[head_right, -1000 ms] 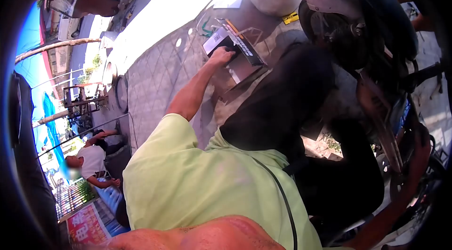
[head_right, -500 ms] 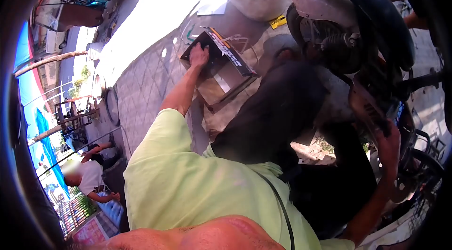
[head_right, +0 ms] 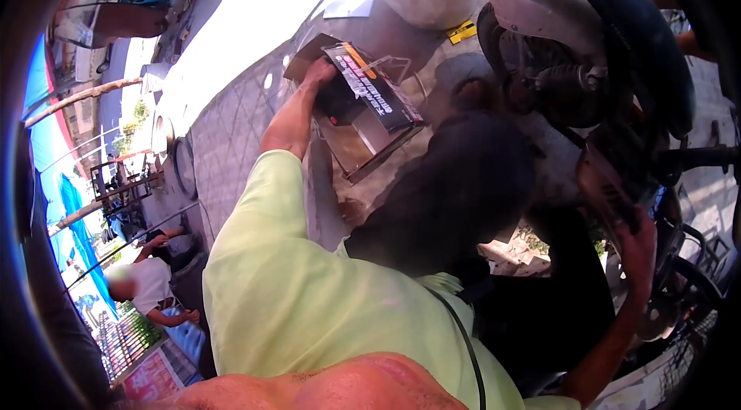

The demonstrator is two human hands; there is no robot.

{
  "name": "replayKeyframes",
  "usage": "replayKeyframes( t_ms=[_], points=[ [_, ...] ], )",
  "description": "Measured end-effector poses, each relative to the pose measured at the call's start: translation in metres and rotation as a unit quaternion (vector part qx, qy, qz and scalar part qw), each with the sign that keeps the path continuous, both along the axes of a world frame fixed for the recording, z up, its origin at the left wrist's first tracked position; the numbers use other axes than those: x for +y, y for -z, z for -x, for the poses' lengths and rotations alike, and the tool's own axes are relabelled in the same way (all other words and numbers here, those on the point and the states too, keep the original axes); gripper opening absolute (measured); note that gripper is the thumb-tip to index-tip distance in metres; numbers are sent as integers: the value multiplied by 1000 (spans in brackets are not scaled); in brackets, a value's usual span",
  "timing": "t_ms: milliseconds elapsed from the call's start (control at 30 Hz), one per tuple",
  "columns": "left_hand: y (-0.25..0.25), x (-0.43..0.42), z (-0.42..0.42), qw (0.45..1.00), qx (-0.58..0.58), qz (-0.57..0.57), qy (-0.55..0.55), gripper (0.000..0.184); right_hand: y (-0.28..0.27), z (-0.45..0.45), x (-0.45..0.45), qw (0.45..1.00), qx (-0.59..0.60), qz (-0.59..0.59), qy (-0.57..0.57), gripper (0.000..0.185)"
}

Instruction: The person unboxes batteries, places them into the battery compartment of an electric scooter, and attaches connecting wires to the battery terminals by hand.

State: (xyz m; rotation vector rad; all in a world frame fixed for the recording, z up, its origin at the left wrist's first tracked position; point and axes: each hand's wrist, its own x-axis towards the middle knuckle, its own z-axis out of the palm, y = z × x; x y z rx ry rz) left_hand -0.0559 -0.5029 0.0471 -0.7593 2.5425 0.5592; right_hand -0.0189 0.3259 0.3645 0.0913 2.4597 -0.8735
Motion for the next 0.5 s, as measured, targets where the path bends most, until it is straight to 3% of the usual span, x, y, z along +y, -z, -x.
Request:
replayKeyframes(
  t_ms=[67, 167, 200, 233, 300, 367, 500],
  points=[
    [-29, 7, 2, 998, -13, -55, 33, 58, 0, 1, -3, 1000, -7, 29, 1, 42],
    [-28, 17, -11, 997, 23, -49, 50, 57, -10, 5, -15, 999, -16, 35, 4, 38],
    [-53, 35, -13, 997, -53, -13, 54, 58, -14, 6, -17, 999, -11, 33, 3, 38],
    [-79, 69, -21, 1000, -19, 9, 7, 57, -16, 6, -18, 1000, -4, 30, 3, 38],
    [-23, 65, -47, 993, 50, 90, -53, 51, -16, 3, -19, 999, 20, 28, 39, 38],
    [-13, 81, -63, 993, 82, 81, -40, 48, -12, -2, -19, 996, 71, -1, 59, 38],
    [-21, 121, -108, 987, 154, 32, 4, 45, -28, 13, -43, 997, 3, 81, -9, 31]
  ],
)
